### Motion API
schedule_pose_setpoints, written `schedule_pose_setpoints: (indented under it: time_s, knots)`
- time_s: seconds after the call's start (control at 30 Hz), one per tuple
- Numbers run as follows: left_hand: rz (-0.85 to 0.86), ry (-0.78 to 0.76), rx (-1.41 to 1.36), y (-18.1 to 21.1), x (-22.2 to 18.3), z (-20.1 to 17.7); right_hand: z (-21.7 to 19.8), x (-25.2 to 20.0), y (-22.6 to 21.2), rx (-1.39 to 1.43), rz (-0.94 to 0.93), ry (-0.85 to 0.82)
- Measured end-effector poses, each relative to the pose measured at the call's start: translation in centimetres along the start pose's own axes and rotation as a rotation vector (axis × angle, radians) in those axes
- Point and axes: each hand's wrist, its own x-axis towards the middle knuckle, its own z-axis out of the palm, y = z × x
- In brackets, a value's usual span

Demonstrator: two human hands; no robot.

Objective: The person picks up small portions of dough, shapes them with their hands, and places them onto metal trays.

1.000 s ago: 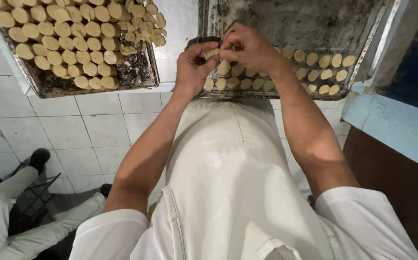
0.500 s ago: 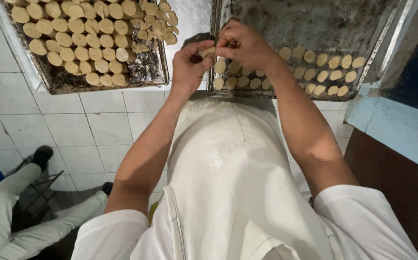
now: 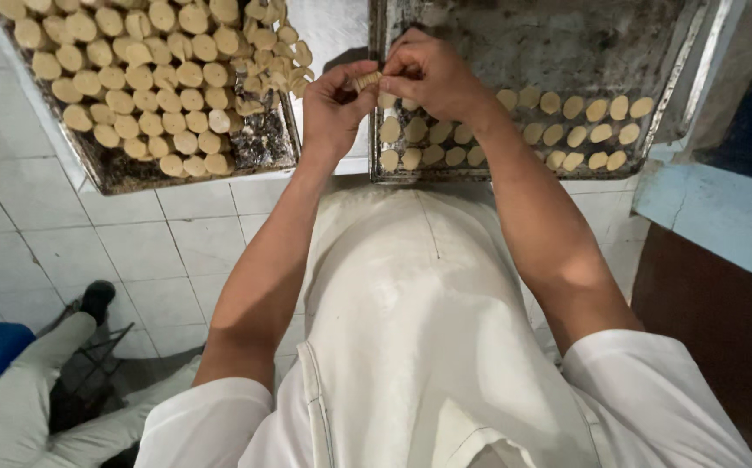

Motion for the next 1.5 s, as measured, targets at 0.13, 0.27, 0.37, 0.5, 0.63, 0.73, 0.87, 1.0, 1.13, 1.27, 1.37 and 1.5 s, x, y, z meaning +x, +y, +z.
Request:
schedule_pose_setpoints:
  time_s: [0.13, 0.27, 0.37, 0.5, 0.63, 0.73, 0.87, 1.0, 1.13, 1.27, 1.37, 1.5]
  knots:
    - [0.021, 0.006, 0.006, 0.7, 0.4, 0.2, -0.6, 0.1, 0.7, -0.418, -0.001, 0.167]
    - [0.066, -0.089, -0.005, 1.2, 0.9, 1.4, -1.2, -0.9, 1.8, -0.057, 0.032, 0.069]
    - [-0.023, -0.053, 0.057, 1.6, 1.0, 2.5, -2.1, -1.6, 2.7, -0.083, -0.043, 0.068]
    - [-0.089, -0.033, 0.118, 1.8, 0.8, 3.7, -2.9, -2.6, 3.6, -0.253, -0.115, 0.194]
    - [-0.053, -0.085, 0.123, 1.3, 1.0, 5.0, -3.4, -3.7, 3.9, -0.043, -0.096, 0.111]
    - [-0.037, -0.086, 0.117, 0.7, 1.5, 5.8, -4.2, -4.3, 4.0, -0.049, 0.030, 0.160]
    - [-0.015, -0.125, 0.108, -0.5, 1.9, 6.8, -5.7, -5.7, 4.5, -0.352, -0.133, 0.276]
    - [0.003, -0.168, 0.050, -1.9, 2.1, 8.1, -6.1, -6.8, 5.5, -0.110, -0.166, 0.201]
    - [0.070, -0.172, 0.103, -2.3, 2.6, 9.2, -7.2, -7.7, 6.2, -0.463, -0.069, 0.348]
    - [-0.033, -0.215, 0.020, -2.3, 2.8, 10.5, -7.3, -8.5, 7.2, -0.002, -0.149, 0.236]
    - [0.001, -0.126, -0.061, -2.1, 2.8, 11.3, -7.7, -9.2, 8.0, -0.157, -0.139, 0.317]
    - [0.014, -0.125, 0.019, -2.3, 3.2, 12.5, -9.0, -10.4, 8.1, -0.388, -0.146, 0.421]
